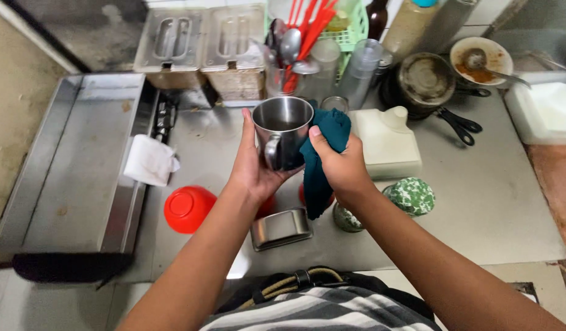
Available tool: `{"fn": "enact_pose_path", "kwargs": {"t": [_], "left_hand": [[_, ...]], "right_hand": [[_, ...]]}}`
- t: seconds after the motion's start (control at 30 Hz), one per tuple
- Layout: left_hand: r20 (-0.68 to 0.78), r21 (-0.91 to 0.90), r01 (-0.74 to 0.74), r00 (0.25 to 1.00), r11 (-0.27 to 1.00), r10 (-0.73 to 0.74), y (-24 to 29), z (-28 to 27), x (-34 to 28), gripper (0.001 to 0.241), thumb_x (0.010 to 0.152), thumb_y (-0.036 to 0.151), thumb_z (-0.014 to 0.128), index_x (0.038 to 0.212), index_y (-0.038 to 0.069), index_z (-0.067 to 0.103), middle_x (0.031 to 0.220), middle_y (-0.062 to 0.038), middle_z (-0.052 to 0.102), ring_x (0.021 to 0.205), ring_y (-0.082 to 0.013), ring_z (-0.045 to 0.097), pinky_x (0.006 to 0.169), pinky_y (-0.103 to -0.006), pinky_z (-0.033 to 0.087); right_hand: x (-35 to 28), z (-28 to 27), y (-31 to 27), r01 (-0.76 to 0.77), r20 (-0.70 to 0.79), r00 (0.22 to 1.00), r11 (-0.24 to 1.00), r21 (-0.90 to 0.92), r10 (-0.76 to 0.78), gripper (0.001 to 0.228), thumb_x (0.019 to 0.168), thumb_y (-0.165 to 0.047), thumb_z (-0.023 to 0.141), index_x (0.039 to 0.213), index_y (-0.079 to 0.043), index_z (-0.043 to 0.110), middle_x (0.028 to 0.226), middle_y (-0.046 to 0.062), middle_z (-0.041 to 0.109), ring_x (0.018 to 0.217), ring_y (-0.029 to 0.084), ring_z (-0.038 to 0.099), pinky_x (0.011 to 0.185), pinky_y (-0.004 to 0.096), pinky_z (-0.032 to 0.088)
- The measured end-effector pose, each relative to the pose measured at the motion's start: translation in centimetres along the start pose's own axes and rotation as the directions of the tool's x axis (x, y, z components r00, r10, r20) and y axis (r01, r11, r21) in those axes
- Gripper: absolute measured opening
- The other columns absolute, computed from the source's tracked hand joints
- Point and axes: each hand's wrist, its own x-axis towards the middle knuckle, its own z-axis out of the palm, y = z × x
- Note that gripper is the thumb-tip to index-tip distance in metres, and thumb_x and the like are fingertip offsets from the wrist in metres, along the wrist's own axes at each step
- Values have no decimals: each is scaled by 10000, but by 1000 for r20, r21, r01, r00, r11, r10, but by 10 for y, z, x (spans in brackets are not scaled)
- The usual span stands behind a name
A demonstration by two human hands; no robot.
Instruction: Wiping mugs and containers with a cloth and organizing them on a counter.
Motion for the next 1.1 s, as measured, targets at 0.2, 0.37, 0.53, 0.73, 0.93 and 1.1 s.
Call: {"fn": "enact_pose_path", "kwargs": {"t": [0.2,0.37,0.53,0.73,0.93,1.1], "left_hand": [[167,-19,56,985,998,-52,-29,-1,29,911,846,759,500,1525,155,443,1481,-132,572,1364,-357,538,1114,-661,400],[63,-21,63,996,998,-61,-58,14,31,795,872,727,523,1464,196,519,1403,-96,620,1274,-341,568,1073,-615,420],[50,-66,52,998,996,-49,-80,31,31,751,838,753,513,1361,219,584,1292,-90,668,1142,-310,631,909,-567,518],[-88,-42,-11,996,999,7,-90,26,38,782,886,828,490,1314,184,602,1132,-73,657,952,-253,622,758,-452,570],[-49,-161,89,994,983,-98,-94,53,7,803,841,821,404,1207,157,667,1018,-48,739,822,-213,717,742,-376,593],[-276,-133,-115,958,984,75,-89,36,6,718,809,797,454,1160,220,698,1019,-1,750,870,-183,679,680,-358,486]], "right_hand": [[4,-36,-8,-87,-16,996,991,101,89,223,985,-249,669,1085,-53,706,957,-8,709,836,92,649,748,271,541],[-8,-61,-24,-142,-87,983,976,168,158,237,991,-240,666,1131,-53,708,970,11,692,837,118,639,733,306,539],[-8,-82,-37,-211,-116,957,915,342,264,301,983,-276,632,1176,-49,678,1005,40,727,859,158,691,764,343,573],[-14,-91,-43,-356,108,935,901,249,339,375,1010,-320,600,1265,-48,636,1065,68,714,901,193,687,813,388,567],[-1,-77,-52,-377,223,922,865,331,317,378,990,-338,566,1235,-58,637,1124,56,742,956,170,736,842,369,610],[-32,-76,-18,-102,257,960,993,-60,115,305,1016,-306,629,1123,-22,668,957,30,710,816,120,640,722,329,565]]}}
